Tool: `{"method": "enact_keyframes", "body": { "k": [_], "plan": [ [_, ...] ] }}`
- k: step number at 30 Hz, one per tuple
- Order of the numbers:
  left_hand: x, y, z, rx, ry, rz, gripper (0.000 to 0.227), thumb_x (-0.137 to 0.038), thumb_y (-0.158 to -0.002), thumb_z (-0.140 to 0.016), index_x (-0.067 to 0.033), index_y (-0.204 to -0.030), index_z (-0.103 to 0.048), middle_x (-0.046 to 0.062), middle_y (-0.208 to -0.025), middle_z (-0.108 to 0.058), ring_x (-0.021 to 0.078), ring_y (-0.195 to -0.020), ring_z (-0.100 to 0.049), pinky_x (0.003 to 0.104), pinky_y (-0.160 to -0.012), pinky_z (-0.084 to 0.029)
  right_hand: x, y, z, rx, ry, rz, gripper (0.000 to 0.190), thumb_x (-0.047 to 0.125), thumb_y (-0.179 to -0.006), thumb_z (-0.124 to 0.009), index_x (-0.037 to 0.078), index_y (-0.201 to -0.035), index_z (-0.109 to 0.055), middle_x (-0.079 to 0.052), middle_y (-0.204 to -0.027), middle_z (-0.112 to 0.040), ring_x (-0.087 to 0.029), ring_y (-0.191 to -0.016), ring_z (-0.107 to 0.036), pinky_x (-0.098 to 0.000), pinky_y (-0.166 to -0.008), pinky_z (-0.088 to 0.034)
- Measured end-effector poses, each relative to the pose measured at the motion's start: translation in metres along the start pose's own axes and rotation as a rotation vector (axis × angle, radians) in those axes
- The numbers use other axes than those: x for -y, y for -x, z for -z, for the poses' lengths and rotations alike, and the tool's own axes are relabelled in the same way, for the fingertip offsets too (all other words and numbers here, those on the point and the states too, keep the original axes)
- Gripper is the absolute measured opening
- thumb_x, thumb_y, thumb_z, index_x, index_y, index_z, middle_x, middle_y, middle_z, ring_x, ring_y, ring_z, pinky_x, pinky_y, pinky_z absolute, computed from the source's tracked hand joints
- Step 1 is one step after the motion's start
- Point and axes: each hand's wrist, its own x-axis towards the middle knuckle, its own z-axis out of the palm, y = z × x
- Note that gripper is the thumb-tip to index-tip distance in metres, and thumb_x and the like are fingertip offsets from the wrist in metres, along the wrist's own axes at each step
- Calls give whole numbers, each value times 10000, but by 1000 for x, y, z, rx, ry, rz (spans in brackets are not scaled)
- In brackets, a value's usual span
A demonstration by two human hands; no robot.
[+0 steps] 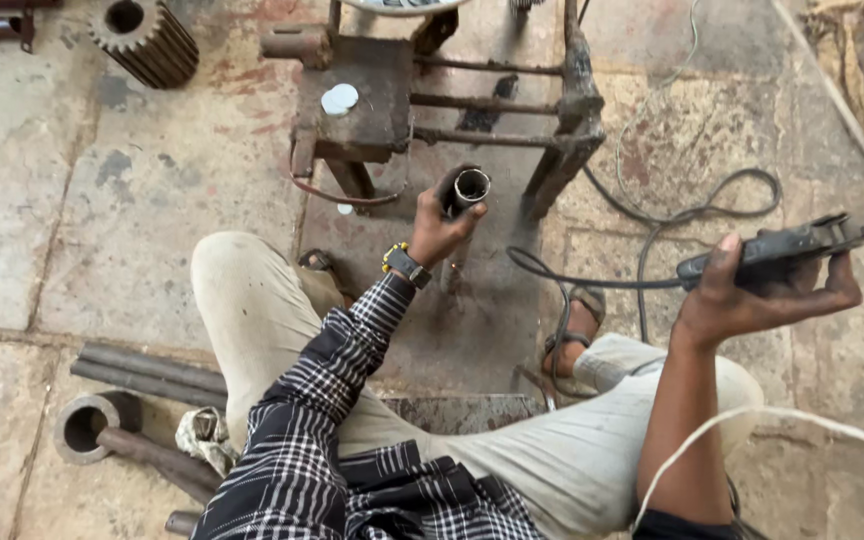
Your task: The person is welding small metal pipes and circular metal plates together on a fabrication stand, using a welding torch to create joints while holding the pieces in place by hand.
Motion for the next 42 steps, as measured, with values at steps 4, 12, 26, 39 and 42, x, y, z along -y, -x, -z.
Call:
{"method": "enact_keyframes", "body": {
  "k": [4, 12, 26, 39, 42],
  "plan": [
    [10, -23, 3, -46, -47, -56, 532, -144, -879, -789, -8, -1359, -603, 138, -1121, -769, 200, -1052, -753, 341, -930, -595, 3, -2, -11, -7, 2, -56, 822, 478, -1005, -890, 77, -1420, -304, -121, -1164, -567, -166, -897, -625, -269, -753, -546],
    [43, -58, 22, -103, -46, 68, 520, -179, -879, -834, -10, -1323, -625, 131, -1184, -760, 200, -1088, -741, 327, -967, -606, 12, 4, -33, 28, -21, -41, 775, 399, -1016, -897, 66, -1410, -319, -132, -1249, -507, -181, -1038, -602, -260, -894, -573],
    [75, -146, 76, 58, 73, 149, 501, -49, -902, -748, -36, -1379, -595, 76, -1254, -733, 157, -1132, -701, 286, -990, -573, 14, 15, -46, 95, -168, -116, 788, 368, -1014, -930, 96, -1398, -297, -126, -1241, -541, -149, -1004, -625, -257, -907, -611],
    [7, -148, 100, -18, -417, -26, 343, -264, -871, -861, -44, -1121, -776, 161, -1068, -766, 267, -960, -739, 368, -851, -575, 12, 23, -62, 178, -225, -140, 756, 304, -1002, -929, 104, -1392, -313, -65, -1072, -572, -119, -928, -589, -227, -844, -518],
    [17, -150, 108, -99, -431, -66, 294, -236, -898, -822, -42, -1111, -766, 154, -1048, -762, 271, -938, -743, 374, -833, -584, 13, 26, -64, 196, -228, -170, 766, 300, -981, -925, 96, -1401, -318, -59, -1042, -567, -120, -900, -580, -226, -828, -510]
  ]
}}
